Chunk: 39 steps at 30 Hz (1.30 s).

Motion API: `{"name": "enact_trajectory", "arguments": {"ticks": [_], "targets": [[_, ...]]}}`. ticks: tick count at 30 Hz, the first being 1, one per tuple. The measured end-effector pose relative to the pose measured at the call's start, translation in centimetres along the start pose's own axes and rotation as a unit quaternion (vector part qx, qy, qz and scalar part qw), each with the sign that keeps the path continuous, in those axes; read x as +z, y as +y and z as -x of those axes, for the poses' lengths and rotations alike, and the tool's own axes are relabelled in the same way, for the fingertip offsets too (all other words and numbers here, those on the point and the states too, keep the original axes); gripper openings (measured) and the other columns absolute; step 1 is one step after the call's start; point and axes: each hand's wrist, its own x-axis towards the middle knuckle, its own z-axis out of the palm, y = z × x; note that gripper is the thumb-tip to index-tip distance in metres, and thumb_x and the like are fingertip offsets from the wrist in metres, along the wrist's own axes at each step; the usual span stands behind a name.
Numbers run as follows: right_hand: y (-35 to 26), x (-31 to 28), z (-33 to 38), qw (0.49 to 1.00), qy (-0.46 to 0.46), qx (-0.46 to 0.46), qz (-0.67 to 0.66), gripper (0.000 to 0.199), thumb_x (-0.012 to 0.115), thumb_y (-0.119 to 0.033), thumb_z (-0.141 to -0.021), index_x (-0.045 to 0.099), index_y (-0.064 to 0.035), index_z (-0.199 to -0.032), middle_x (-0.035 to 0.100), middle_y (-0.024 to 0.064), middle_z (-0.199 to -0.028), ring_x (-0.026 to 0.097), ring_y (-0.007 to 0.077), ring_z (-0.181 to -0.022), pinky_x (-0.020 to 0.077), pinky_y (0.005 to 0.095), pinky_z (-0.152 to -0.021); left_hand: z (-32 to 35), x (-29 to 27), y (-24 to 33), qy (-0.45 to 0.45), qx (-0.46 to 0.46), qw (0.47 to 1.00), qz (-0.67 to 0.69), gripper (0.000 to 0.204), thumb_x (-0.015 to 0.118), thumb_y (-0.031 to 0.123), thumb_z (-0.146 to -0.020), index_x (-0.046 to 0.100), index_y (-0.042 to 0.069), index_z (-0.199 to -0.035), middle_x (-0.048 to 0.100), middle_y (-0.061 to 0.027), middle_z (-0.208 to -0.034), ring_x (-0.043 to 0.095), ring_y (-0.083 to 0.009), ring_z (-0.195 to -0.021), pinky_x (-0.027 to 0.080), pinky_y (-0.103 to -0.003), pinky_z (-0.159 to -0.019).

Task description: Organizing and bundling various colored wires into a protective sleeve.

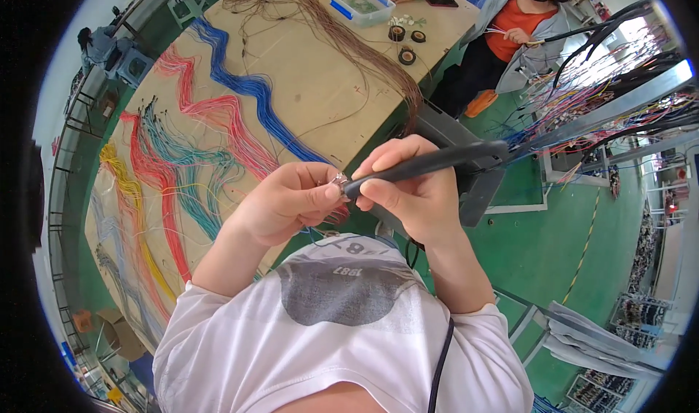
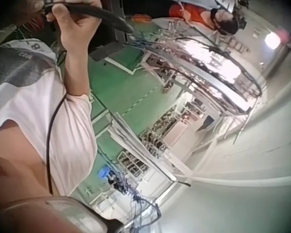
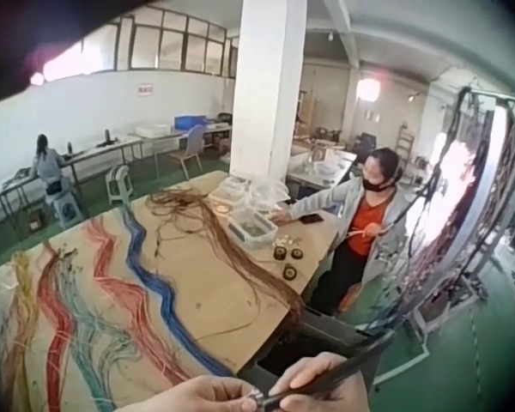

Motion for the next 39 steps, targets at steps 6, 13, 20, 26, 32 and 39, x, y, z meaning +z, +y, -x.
{"name": "enact_trajectory", "arguments": {"ticks": [6, 13, 20, 26, 32, 39], "targets": [[-0.3, 0.3, -0.1, 0.994, -0.015, -0.007, 0.108, 0.018, 0.060, 0.003, -0.070, 0.047, 0.0000, -0.083, 0.052, 0.0151, -0.080, 0.057, 0.0166, -0.059, 0.0495, 0.0228, -0.052, 0.3, 0.2, 0.3, 0.040, 0.043, 0.997, -0.055, 0.021, 0.056, 0.019, -0.080, 0.052, -0.001, -0.087, 0.042, 0.0045, -0.063, 0.030, -0.0021, -0.050, 0.021, -0.017, -0.043], [0.5, 1.1, -0.1, 0.990, 0.005, -0.022, 0.140, 0.017, 0.058, 0.004, -0.072, 0.047, 0.0005, -0.084, 0.052, 0.0143, -0.080, 0.057, 0.0162, -0.059, 0.0489, 0.0227, -0.052, 0.0, -0.2, 0.3, 0.033, 0.024, 0.997, 0.068, 0.017, 0.054, 0.018, -0.082, 0.053, 0.001, -0.085, 0.043, 0.0064, -0.061, 0.030, -0.0014, -0.050, 0.022, -0.016, -0.043], [1.6, 1.9, 0.2, 0.987, 0.142, -0.009, 0.081, 0.015, 0.055, -0.001, -0.076, 0.047, 0.0006, -0.089, 0.055, 0.0155, -0.084, 0.056, 0.0150, -0.057, 0.0479, 0.0256, -0.051, -0.6, 1.3, -1.7, 0.239, 0.219, 0.924, -0.200, 0.016, 0.055, 0.013, -0.081, 0.054, -0.002, -0.087, 0.051, 0.0014, -0.068, 0.042, -0.0026, -0.062, 0.036, -0.017, -0.054], [0.9, 2.1, 0.0, 0.984, 0.164, 0.031, 0.062, 0.014, 0.055, -0.003, -0.077, 0.048, 0.0010, -0.087, 0.056, 0.0132, -0.082, 0.056, 0.0138, -0.057, 0.0476, 0.0252, -0.050, -1.7, 0.7, -2.8, 0.246, 0.329, 0.864, -0.291, 0.015, 0.054, 0.011, -0.081, 0.055, -0.002, -0.089, 0.051, 0.0008, -0.068, 0.044, -0.0052, -0.061, 0.038, -0.019, -0.057], [0.2, 0.3, -0.7, 0.981, 0.134, 0.140, 0.033, 0.012, 0.057, -0.004, -0.076, 0.050, 0.0014, -0.085, 0.057, 0.0102, -0.075, 0.056, 0.0126, -0.057, 0.0474, 0.0237, -0.049, -1.2, 1.0, -2.0, 0.161, 0.102, 0.972, -0.137, 0.020, 0.048, 0.012, -0.085, 0.054, -0.003, -0.097, 0.049, 0.0028, -0.069, 0.044, -0.0050, -0.063, 0.037, -0.017, -0.057], [0.8, 1.4, -0.5, 0.978, 0.111, 0.170, 0.046, 0.011, 0.054, -0.006, -0.078, 0.050, 0.0013, -0.086, 0.057, 0.0090, -0.075, 0.056, 0.0128, -0.057, 0.0481, 0.0243, -0.050, -2.1, 0.8, -3.0, 0.181, 0.243, 0.926, -0.226, 0.028, 0.044, 0.011, -0.086, 0.046, -0.003, -0.110, 0.052, -0.0034, -0.072, 0.048, -0.0112, -0.065, 0.039, -0.021, -0.061]]}}
